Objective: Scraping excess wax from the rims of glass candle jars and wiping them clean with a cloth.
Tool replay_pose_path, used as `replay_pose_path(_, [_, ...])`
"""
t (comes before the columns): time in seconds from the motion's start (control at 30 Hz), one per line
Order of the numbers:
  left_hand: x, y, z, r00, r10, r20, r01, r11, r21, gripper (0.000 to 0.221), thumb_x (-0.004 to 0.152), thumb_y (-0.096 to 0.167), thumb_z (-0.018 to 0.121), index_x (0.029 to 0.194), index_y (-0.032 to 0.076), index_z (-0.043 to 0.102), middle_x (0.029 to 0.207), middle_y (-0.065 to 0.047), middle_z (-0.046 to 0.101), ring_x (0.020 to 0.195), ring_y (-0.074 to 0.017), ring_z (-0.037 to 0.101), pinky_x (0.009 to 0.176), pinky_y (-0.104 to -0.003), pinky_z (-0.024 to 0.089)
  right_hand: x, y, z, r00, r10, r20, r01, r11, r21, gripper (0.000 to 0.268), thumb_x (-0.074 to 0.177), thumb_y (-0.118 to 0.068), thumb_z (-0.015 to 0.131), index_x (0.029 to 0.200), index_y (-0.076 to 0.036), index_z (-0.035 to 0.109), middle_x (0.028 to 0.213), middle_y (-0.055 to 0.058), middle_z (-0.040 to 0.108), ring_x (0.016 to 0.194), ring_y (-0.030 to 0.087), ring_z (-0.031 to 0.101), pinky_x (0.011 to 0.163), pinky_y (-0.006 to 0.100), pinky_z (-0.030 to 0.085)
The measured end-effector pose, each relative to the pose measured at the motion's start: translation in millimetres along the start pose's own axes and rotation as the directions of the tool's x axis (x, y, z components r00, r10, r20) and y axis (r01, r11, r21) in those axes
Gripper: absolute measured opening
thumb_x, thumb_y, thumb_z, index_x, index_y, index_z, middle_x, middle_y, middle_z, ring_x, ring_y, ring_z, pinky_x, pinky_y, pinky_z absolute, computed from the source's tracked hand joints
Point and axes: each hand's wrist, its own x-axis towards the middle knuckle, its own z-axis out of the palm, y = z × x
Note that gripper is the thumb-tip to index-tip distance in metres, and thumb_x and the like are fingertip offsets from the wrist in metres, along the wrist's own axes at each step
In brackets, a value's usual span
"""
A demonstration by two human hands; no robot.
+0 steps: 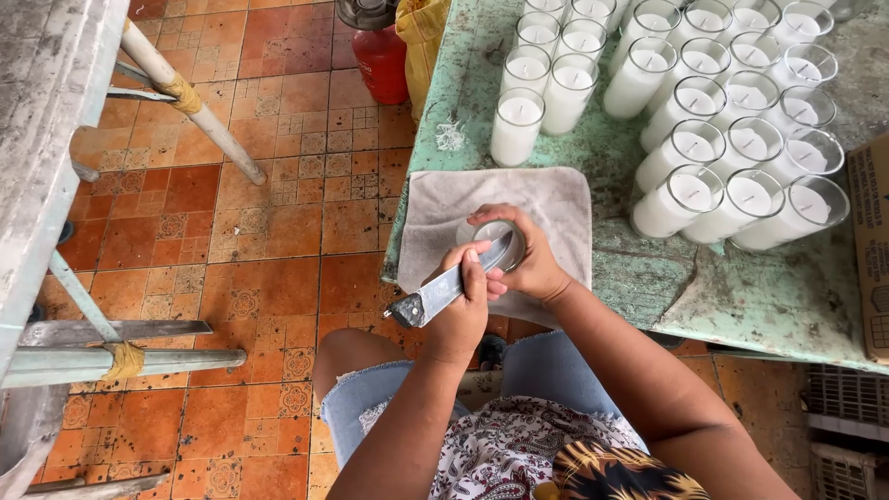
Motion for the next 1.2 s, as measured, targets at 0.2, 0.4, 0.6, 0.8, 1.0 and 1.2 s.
replay_pose_path(0.2, [1.4, -1.4, -2.9, 0.999, -0.013, 0.04, 0.012, 1.0, 0.014, 0.026, 0.106, 0.016, 0.046, 0.109, 0.004, 0.07, 0.072, -0.019, 0.074, 0.057, -0.0172, 0.073, 0.05, -0.026, 0.065, 3.0, -6.7, 0.8, 0.999, 0.006, 0.036, -0.005, 1.0, -0.022, 0.08, 0.057, -0.015, 0.102, 0.122, 0.005, 0.059, 0.122, 0.022, 0.062, 0.117, 0.027, 0.059, 0.103, 0.041, 0.046])
replay_pose_path(0.4, [1.5, -0.9, -4.9, 0.997, 0.005, 0.078, -0.008, 0.999, 0.047, 0.026, 0.107, 0.015, 0.045, 0.11, 0.004, 0.068, 0.072, -0.018, 0.074, 0.058, -0.0171, 0.073, 0.051, -0.026, 0.064, 5.6, -5.9, 0.1, 0.998, 0.006, 0.067, -0.003, 0.999, -0.045, 0.081, 0.057, -0.022, 0.102, 0.121, 0.003, 0.06, 0.121, 0.02, 0.062, 0.118, 0.027, 0.058, 0.105, 0.042, 0.043])
replay_pose_path(0.6, [1.3, 5.6, -8.9, 0.994, 0.01, 0.109, -0.02, 0.996, 0.087, 0.025, 0.106, 0.015, 0.047, 0.107, 0.005, 0.07, 0.071, -0.016, 0.075, 0.057, -0.0158, 0.073, 0.049, -0.025, 0.065, 9.6, -10.6, 0.3, 0.994, -0.001, 0.112, 0.008, 0.998, -0.064, 0.079, 0.057, -0.023, 0.102, 0.121, 0.001, 0.061, 0.12, 0.019, 0.064, 0.118, 0.027, 0.058, 0.105, 0.041, 0.043])
replay_pose_path(0.8, [6.6, 13.7, -15.6, 0.988, -0.015, 0.155, -0.006, 0.991, 0.134, 0.025, 0.104, 0.015, 0.049, 0.104, 0.005, 0.072, 0.069, -0.016, 0.074, 0.055, -0.0163, 0.072, 0.048, -0.024, 0.064, 15.5, -19.5, 2.6, 0.985, -0.007, 0.173, 0.018, 0.998, -0.062, 0.076, 0.057, -0.019, 0.1, 0.12, 0.001, 0.062, 0.119, 0.018, 0.064, 0.117, 0.03, 0.059, 0.107, 0.044, 0.042])
replay_pose_path(1.0, [14.1, 12.4, -22.3, 0.975, -0.078, 0.206, 0.055, 0.992, 0.113, 0.026, 0.104, 0.016, 0.049, 0.104, 0.005, 0.072, 0.069, -0.017, 0.074, 0.054, -0.0164, 0.072, 0.049, -0.026, 0.065, 19.6, -21.1, 3.0, 0.98, -0.006, 0.199, 0.015, 0.999, -0.045, 0.074, 0.058, -0.015, 0.099, 0.12, 0.001, 0.063, 0.118, 0.018, 0.066, 0.117, 0.03, 0.059, 0.107, 0.045, 0.041])
replay_pose_path(1.2, [17.9, 17.6, -30.5, 0.947, -0.153, 0.283, 0.1, 0.976, 0.193, 0.026, 0.105, 0.019, 0.05, 0.107, 0.005, 0.072, 0.071, -0.019, 0.074, 0.056, -0.0177, 0.073, 0.049, -0.026, 0.065, 21.1, -19.6, -2.4, 0.974, 0.032, 0.226, -0.026, 0.999, -0.03, 0.073, 0.054, -0.003, 0.093, 0.121, 0.001, 0.063, 0.117, 0.018, 0.066, 0.116, 0.03, 0.06, 0.107, 0.046, 0.042])
